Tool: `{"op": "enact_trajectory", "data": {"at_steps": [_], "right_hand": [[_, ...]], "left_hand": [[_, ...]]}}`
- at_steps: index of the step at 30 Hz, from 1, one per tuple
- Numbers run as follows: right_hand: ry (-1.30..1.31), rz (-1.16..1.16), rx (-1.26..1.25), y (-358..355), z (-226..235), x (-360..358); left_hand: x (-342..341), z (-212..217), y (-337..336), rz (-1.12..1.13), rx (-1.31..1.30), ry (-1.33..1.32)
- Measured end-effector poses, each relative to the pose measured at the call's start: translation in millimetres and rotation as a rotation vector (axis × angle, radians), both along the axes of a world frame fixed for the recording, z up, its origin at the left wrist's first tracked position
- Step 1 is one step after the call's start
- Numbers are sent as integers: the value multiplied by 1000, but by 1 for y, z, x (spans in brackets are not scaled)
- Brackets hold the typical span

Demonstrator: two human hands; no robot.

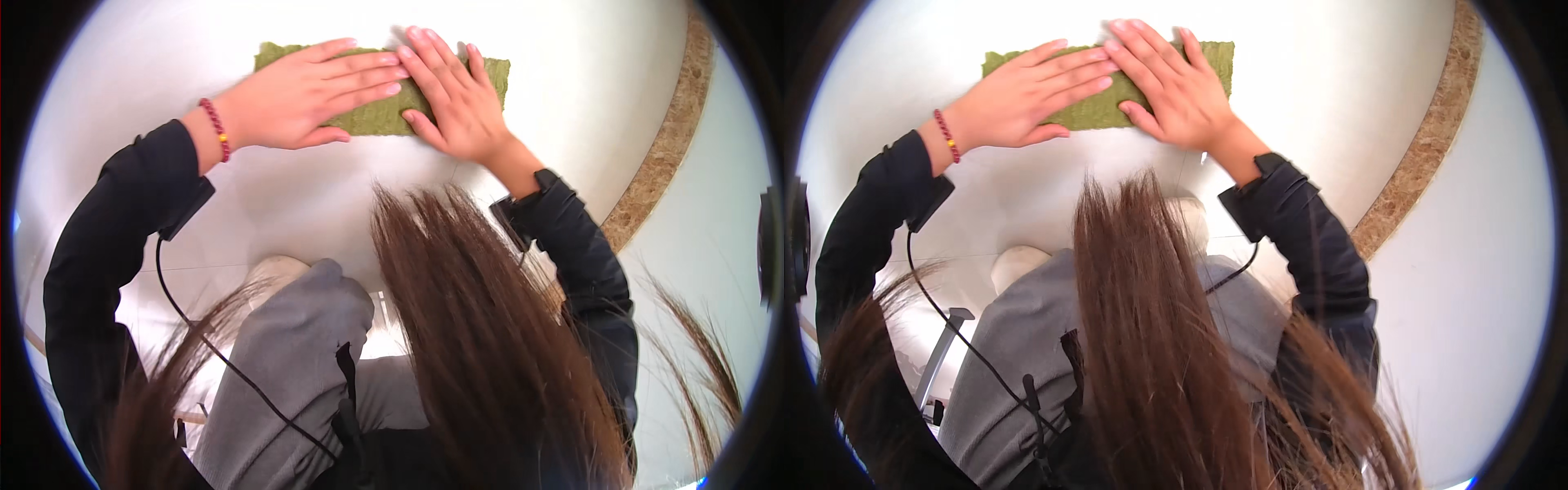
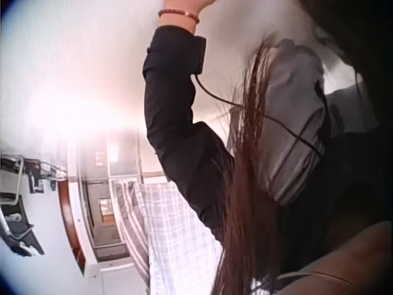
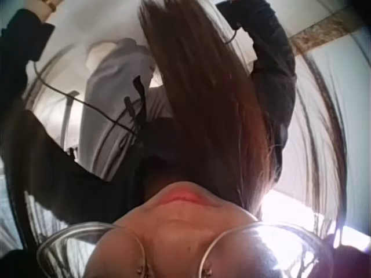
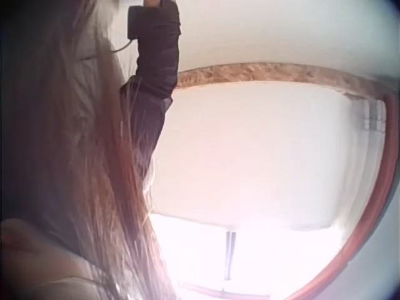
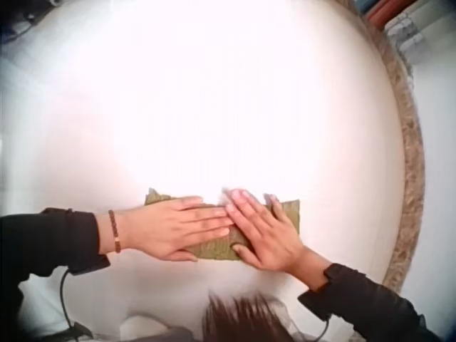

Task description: Wiping a white tiled floor with a green cloth.

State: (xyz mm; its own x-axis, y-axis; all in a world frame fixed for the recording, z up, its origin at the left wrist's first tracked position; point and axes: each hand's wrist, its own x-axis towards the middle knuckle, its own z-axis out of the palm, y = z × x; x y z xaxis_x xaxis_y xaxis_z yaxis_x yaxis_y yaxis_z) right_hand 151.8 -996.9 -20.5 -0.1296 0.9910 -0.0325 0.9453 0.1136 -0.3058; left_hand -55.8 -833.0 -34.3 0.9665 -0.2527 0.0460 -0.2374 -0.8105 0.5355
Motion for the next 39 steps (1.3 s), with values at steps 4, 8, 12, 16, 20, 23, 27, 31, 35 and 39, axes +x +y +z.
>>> {"op": "enact_trajectory", "data": {"at_steps": [4, 8, 12, 16, 20, 23, 27, 31, 35, 39], "right_hand": [[-30, 250, -13, 53, 0, 16], [-28, 360, -29, 92, 5, 17], [1, 427, 25, 97, -4, 19], [115, 378, -18, 90, -16, 10], [-8, 381, -92, 102, -6, 6], [15, 353, -187, 103, 5, 0], [49, 312, -218, 95, 1, 5], [-6, 323, -231, 95, -1, 2], [8, 330, -191, 95, -4, 1], [-17, 331, -200, 91, -5, 5]], "left_hand": [[-1, -1, 38, 31, 126, -3], [25, 12, 86, -36, 298, 145], [23, 3, 90, -5, 170, 62], [10, -14, 75, 107, 29, 43], [11, -15, 82, 122, -4, 57], [6, -20, 76, 121, 23, 71], [11, -25, 71, 114, -17, 58], [9, -24, 73, 104, 14, 91], [5, -20, 73, 82, 59, 160], [11, -19, 72, 81, 43, 148]]}}
